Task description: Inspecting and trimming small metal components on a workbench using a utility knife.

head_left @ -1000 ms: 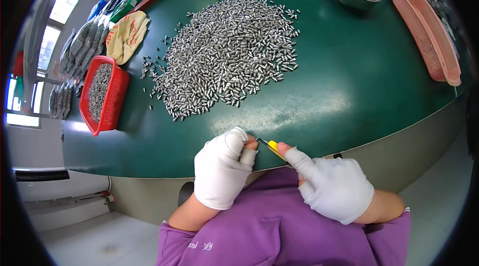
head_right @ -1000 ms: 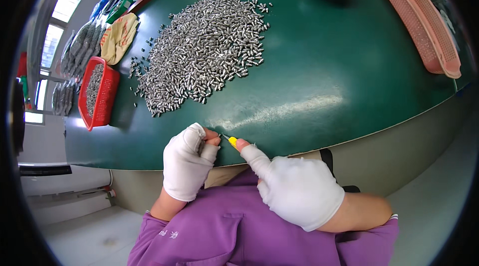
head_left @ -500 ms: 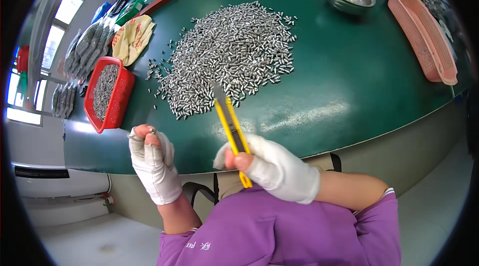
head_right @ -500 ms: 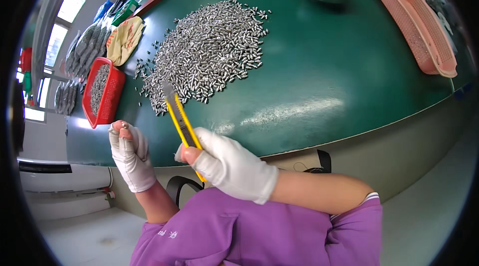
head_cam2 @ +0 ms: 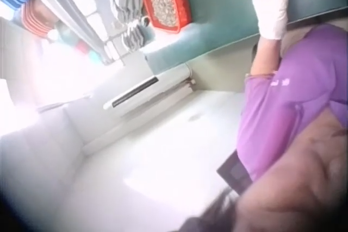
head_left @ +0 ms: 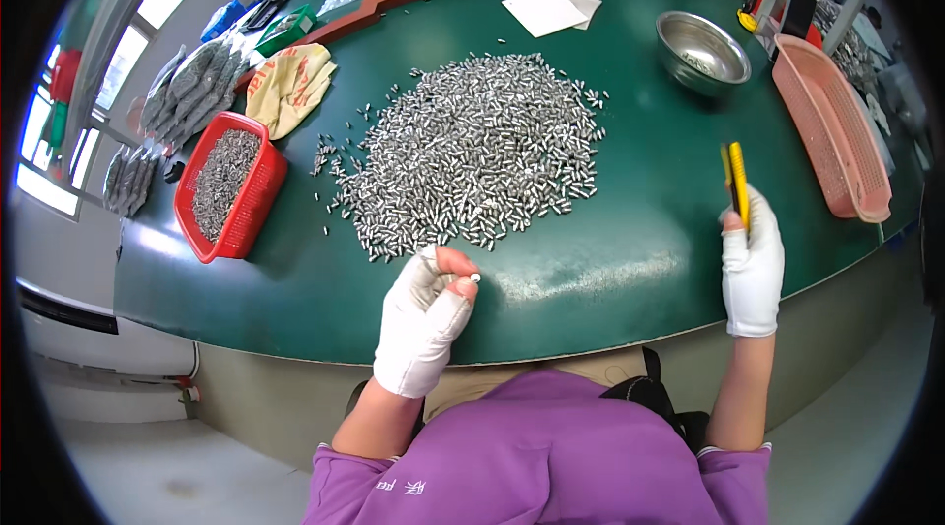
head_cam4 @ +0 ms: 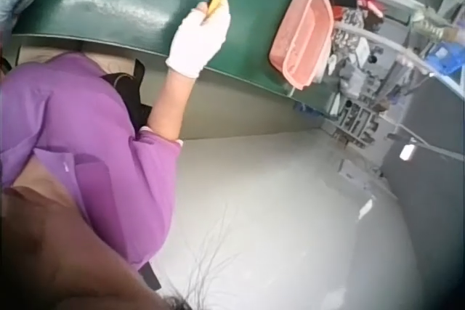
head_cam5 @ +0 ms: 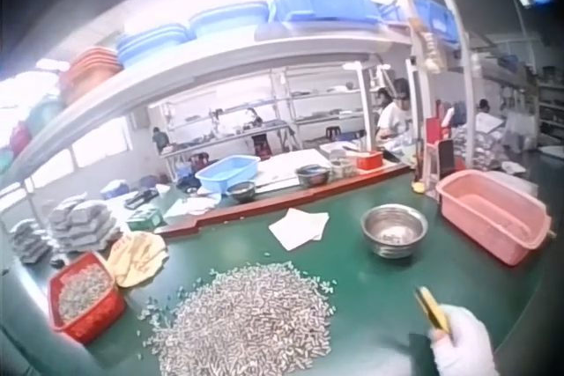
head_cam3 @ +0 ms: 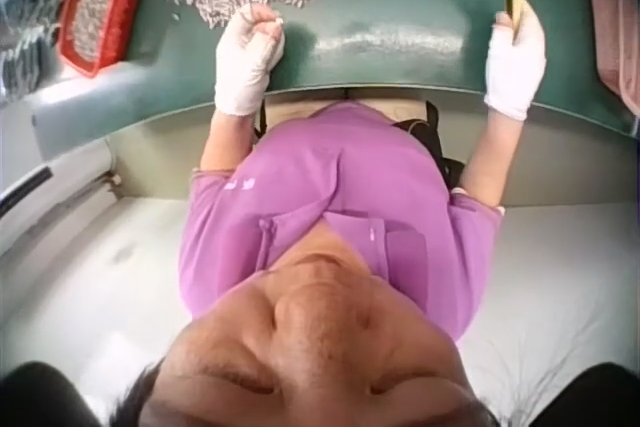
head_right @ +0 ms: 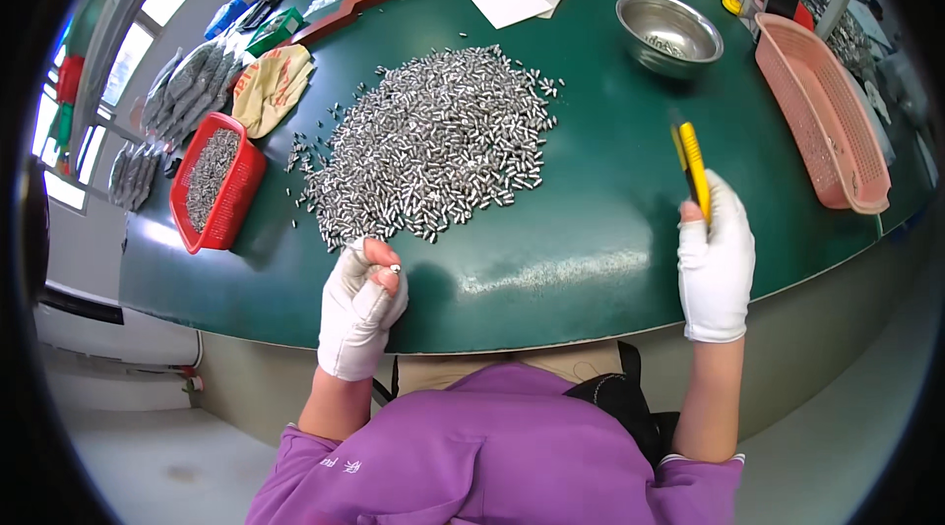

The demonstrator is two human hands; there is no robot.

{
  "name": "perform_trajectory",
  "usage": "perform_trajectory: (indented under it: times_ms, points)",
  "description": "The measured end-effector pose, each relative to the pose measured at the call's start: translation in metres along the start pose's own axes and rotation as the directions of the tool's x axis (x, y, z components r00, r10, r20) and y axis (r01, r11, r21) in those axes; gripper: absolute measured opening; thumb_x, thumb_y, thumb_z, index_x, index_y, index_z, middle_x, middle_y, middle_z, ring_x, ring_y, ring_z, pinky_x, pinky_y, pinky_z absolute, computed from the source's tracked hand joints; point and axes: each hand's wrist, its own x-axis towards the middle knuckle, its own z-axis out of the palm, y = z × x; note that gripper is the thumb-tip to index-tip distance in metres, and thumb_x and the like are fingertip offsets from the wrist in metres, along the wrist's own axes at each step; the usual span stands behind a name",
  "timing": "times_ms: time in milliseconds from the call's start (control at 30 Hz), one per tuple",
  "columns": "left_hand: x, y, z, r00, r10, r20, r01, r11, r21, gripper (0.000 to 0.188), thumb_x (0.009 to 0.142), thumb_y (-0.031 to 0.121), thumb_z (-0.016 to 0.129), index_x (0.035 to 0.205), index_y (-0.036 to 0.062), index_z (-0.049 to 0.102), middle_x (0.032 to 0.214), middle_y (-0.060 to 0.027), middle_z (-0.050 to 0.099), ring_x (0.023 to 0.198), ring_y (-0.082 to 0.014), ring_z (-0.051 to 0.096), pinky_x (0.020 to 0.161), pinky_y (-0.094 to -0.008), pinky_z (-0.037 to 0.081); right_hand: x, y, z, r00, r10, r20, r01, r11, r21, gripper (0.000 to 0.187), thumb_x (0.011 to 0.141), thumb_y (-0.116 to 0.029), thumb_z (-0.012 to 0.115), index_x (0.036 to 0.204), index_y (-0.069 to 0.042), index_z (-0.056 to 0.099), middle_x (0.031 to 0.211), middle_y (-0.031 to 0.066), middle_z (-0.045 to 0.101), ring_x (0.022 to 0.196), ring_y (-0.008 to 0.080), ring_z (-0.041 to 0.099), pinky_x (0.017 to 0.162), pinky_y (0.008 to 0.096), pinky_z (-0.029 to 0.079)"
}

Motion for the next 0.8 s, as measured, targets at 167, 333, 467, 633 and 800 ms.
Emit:
perform_trajectory:
  times_ms: [167, 333, 467, 633, 800]
  points:
    - [0.004, 0.000, 0.005, 0.999, -0.031, 0.037, 0.034, 0.996, -0.080, 0.012, 0.091, 0.010, 0.063, 0.101, 0.0076, 0.057, 0.079, 0.0076, 0.051, 0.064, 0.0003, 0.039, 0.057, -0.0161, 0.030, 0.003, -0.004, 0.006, 0.984, -0.167, 0.060, 0.174, 0.846, -0.504, 0.034, 0.084, -0.007, 0.063, 0.118, -0.005, 0.060, 0.104, 0.0119, 0.059, 0.090, 0.0313, 0.057, 0.081, 0.0411, 0.048]
    - [0.007, -0.002, 0.009, 0.999, -0.025, 0.035, 0.027, 0.996, -0.081, 0.012, 0.091, 0.011, 0.063, 0.101, 0.0078, 0.057, 0.077, 0.0076, 0.050, 0.061, 0.0001, 0.038, 0.055, -0.0161, 0.028, 0.010, -0.013, 0.010, 0.982, -0.146, 0.116, 0.186, 0.802, -0.567, 0.039, 0.081, -0.010, 0.067, 0.118, -0.007, 0.060, 0.107, 0.0111, 0.059, 0.094, 0.0302, 0.057, 0.085, 0.0410, 0.048]
    - [0.013, -0.003, 0.005, 0.996, -0.012, 0.087, 0.035, 0.964, -0.265, 0.014, 0.094, 0.019, 0.062, 0.101, 0.0089, 0.054, 0.064, 0.0064, 0.038, 0.050, -0.0028, 0.029, 0.045, -0.0194, 0.023, 0.024, -0.027, 0.014, 0.900, -0.374, 0.222, 0.435, 0.793, -0.427, 0.037, 0.075, -0.012, 0.071, 0.111, -0.007, 0.061, 0.107, 0.0113, 0.060, 0.099, 0.0313, 0.057, 0.086, 0.0406, 0.048]
    - [0.023, 0.002, 0.005, 0.973, -0.073, 0.221, 0.182, 0.831, -0.526, 0.011, 0.097, 0.022, 0.057, 0.098, 0.0125, 0.052, 0.067, 0.0037, 0.037, 0.048, -0.0044, 0.027, 0.044, -0.0209, 0.020, 0.042, -0.086, 0.042, 0.567, -0.687, 0.454, 0.719, 0.682, 0.134, 0.007, 0.075, -0.015, 0.068, 0.081, -0.014, 0.064, 0.085, 0.0043, 0.059, 0.083, 0.0262, 0.058, 0.072, 0.0385, 0.048]
    - [0.026, -0.012, 0.010, 0.977, -0.030, 0.213, 0.134, 0.860, -0.492, 0.018, 0.093, 0.024, 0.063, 0.100, 0.0134, 0.051, 0.096, -0.0081, 0.058, 0.054, -0.0054, 0.034, 0.050, -0.0198, 0.029, 0.044, -0.096, 0.083, 0.422, -0.760, 0.493, 0.781, 0.582, 0.228, 0.010, 0.071, -0.014, 0.071, 0.080, -0.013, 0.067, 0.084, 0.0047, 0.061, 0.082, 0.0262, 0.058, 0.071, 0.0382, 0.048]
